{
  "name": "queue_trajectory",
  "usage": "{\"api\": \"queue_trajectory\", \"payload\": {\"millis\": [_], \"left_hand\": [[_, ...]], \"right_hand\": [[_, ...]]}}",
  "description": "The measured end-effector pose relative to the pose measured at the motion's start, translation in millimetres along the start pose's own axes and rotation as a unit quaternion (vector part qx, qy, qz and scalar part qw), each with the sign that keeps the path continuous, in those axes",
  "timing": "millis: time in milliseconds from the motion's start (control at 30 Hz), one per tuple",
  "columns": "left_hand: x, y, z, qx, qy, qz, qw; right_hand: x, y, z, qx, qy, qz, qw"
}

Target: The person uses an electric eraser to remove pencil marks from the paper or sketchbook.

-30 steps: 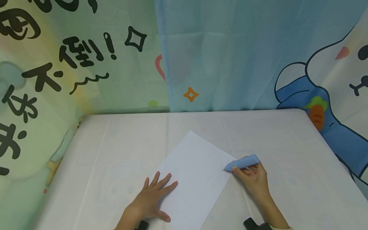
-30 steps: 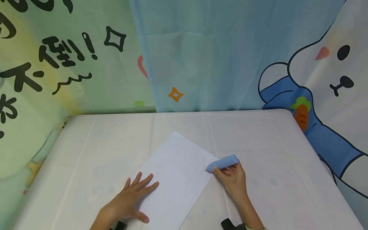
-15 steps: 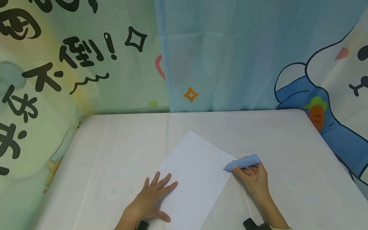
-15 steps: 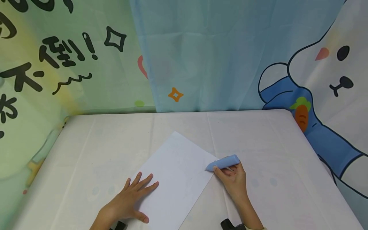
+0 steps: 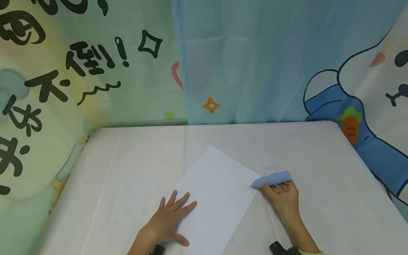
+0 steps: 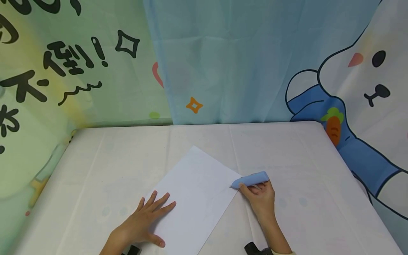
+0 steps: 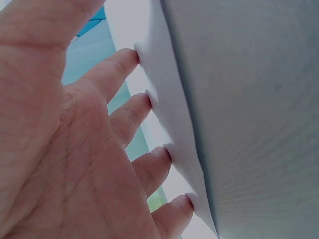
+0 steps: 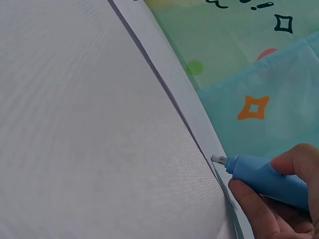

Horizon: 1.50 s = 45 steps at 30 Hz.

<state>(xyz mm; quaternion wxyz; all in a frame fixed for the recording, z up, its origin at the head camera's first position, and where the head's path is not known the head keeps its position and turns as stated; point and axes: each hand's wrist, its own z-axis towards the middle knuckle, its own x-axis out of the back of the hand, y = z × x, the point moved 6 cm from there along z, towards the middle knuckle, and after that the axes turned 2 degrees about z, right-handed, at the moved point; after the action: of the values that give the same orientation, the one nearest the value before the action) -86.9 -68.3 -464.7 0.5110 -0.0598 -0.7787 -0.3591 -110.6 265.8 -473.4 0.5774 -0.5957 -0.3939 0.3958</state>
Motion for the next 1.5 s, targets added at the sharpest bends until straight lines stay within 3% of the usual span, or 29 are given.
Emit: {"api": "queue_trajectory", "payload": {"millis": [367,567,767,1033,1267,1500], "left_hand": [[0.0,0.1,-0.3,-0.001,0.001,-0.003,1.0],[0.9,0.6,-0.9,-0.003,0.002,0.001,1.0],[1.6,1.0,-1.1,-0.004,0.002,0.001,1.0],[1.4,1.1,-0.8,-0.005,0.005,-0.002,1.0],[1.4,0.9,-1.6,-0.004,0.005,-0.001,1.0],[1.3,1.0,-1.6,-0.004,0.005,-0.002,1.0]], "right_hand": [[-1.6,-4.1,-2.5,0.045,-0.035,-0.029,0.998],[-4.5,-6.4,-3.9,0.062,-0.047,-0.001,0.997],[-4.8,-6.5,-5.3,0.059,-0.048,-0.027,0.997],[-8.1,-5.2,-5.2,0.069,-0.056,-0.009,0.996],[-10.0,-5.3,-6.3,0.054,-0.06,-0.028,0.996],[-13.5,-7.6,-7.9,0.079,-0.07,-0.03,0.994]]}}
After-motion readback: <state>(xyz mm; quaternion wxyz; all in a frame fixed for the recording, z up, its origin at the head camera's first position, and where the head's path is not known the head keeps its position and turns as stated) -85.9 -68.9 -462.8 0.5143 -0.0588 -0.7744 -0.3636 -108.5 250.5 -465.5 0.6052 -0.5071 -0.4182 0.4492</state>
